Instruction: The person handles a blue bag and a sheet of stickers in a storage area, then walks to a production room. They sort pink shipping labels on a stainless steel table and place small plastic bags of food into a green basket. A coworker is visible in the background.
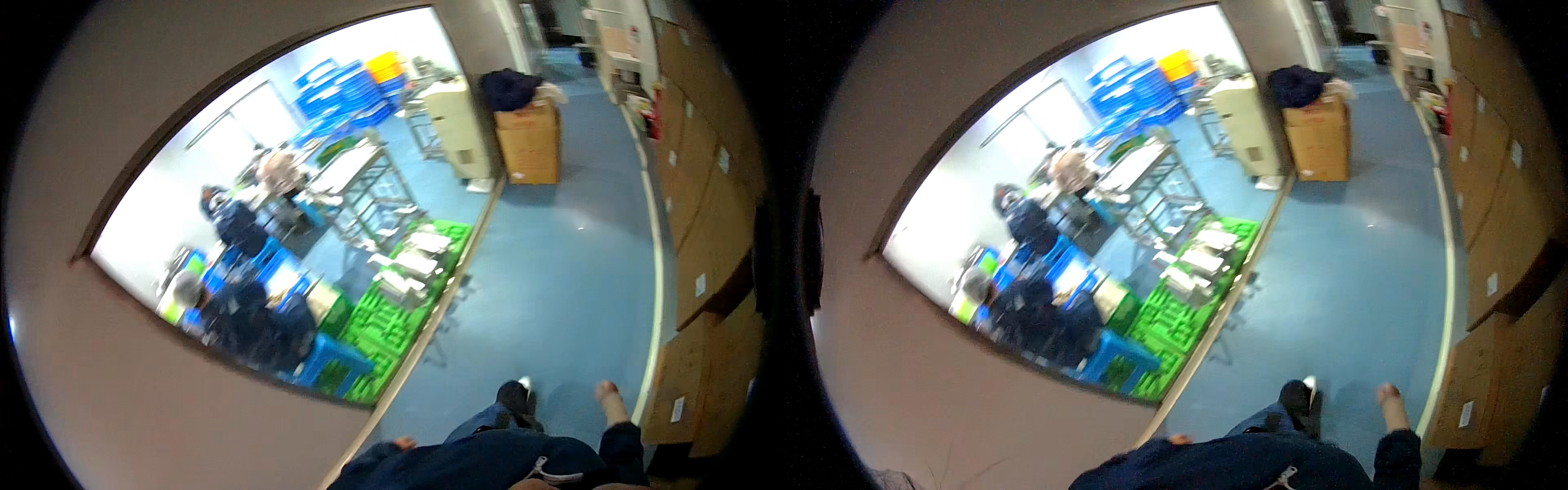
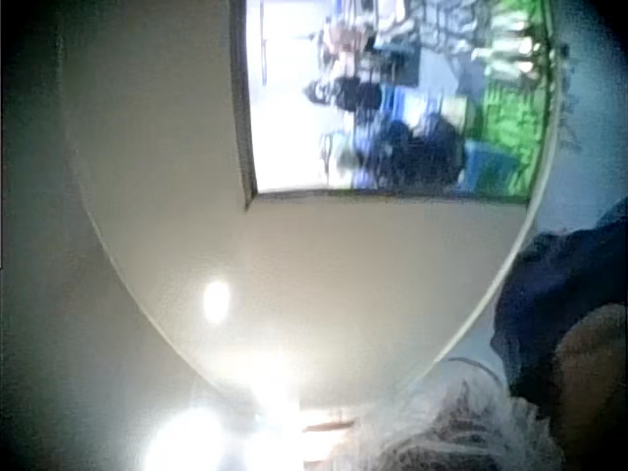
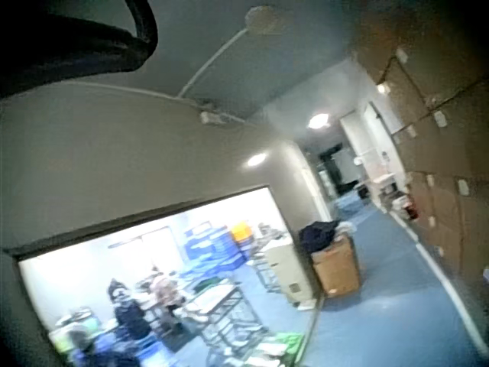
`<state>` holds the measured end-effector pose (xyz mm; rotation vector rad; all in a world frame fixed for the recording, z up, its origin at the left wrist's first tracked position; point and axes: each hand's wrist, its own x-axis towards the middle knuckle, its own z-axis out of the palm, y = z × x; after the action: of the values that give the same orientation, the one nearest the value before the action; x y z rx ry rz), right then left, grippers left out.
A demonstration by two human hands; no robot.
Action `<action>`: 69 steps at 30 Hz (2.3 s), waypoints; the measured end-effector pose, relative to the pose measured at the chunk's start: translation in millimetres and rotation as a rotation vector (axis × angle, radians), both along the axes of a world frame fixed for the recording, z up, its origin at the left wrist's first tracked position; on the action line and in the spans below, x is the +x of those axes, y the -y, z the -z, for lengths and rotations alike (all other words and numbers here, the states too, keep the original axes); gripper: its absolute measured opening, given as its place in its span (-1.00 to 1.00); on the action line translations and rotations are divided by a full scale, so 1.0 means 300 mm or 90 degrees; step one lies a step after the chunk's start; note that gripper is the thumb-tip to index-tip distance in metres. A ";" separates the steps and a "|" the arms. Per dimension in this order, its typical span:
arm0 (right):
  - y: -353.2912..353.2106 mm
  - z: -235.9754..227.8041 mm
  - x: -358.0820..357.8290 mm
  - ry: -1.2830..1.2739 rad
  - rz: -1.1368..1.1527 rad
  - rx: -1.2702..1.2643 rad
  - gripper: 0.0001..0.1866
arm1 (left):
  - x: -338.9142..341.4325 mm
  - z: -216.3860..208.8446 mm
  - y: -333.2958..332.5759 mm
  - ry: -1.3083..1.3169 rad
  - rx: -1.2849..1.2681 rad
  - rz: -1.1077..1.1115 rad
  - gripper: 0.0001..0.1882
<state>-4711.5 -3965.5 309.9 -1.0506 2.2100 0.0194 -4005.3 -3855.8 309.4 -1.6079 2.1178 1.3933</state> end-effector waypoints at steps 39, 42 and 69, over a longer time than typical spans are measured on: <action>3.747 -0.023 -2.171 -0.051 -0.068 -0.083 -0.77 | -2.555 -0.218 4.445 0.053 0.203 -0.191 -0.64; 3.776 0.044 -2.411 -0.139 -0.289 0.107 -0.75 | -2.818 -0.313 4.885 0.013 0.161 -0.141 -0.62; 6.949 -0.194 -3.626 0.230 -0.017 -0.092 -0.70 | -4.279 -0.453 7.417 -0.088 0.227 -0.381 -0.61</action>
<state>-5799.3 -6050.1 368.2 -1.0670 1.8909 -0.3009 -5289.1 -6080.9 445.4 -2.1178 1.3651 1.9583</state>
